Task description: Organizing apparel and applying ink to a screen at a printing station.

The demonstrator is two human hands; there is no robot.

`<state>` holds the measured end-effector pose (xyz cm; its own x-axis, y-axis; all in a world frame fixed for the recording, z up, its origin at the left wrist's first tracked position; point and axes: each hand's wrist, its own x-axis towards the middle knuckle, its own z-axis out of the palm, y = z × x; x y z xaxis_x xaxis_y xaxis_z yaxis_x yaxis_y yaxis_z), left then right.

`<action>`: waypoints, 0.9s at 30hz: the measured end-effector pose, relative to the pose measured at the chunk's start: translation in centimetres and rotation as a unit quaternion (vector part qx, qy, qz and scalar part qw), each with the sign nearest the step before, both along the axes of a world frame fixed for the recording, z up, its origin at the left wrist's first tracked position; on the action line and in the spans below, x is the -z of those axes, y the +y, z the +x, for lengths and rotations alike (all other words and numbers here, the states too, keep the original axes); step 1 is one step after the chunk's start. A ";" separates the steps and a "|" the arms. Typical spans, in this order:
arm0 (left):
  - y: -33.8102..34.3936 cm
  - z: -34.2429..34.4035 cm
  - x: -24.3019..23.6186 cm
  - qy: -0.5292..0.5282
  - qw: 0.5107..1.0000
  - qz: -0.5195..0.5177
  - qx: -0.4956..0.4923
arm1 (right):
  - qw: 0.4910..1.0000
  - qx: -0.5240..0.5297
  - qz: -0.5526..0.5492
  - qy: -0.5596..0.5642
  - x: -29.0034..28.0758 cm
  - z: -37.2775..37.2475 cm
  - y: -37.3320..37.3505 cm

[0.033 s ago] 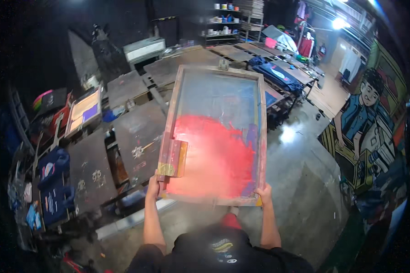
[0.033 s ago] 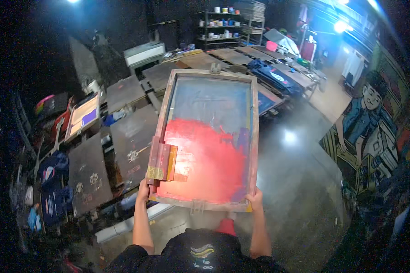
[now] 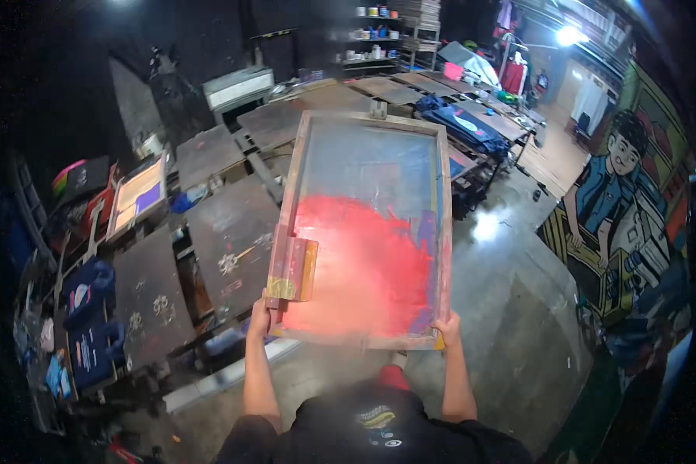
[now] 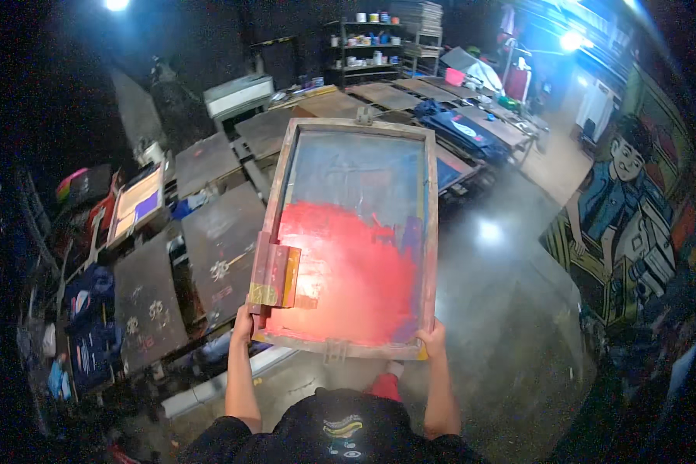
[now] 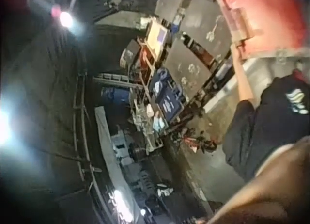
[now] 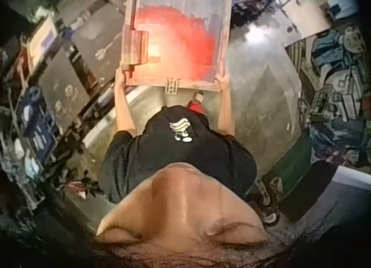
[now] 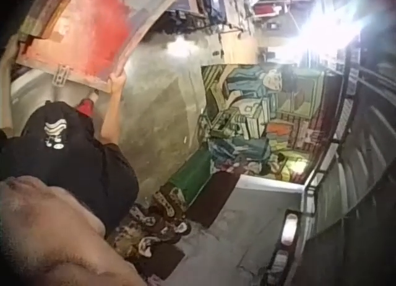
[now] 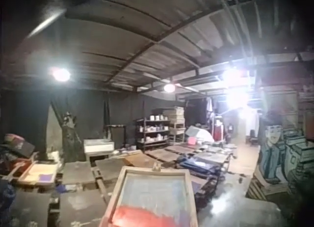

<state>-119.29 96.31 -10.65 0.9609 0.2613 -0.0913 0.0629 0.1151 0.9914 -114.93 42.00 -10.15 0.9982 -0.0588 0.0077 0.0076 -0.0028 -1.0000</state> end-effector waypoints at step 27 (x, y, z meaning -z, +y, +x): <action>-36.8 35.5 -1.4 0.023 0.987 0.048 0.150 | 0.977 0.197 -0.023 0.082 -2.4 16.3 -33.3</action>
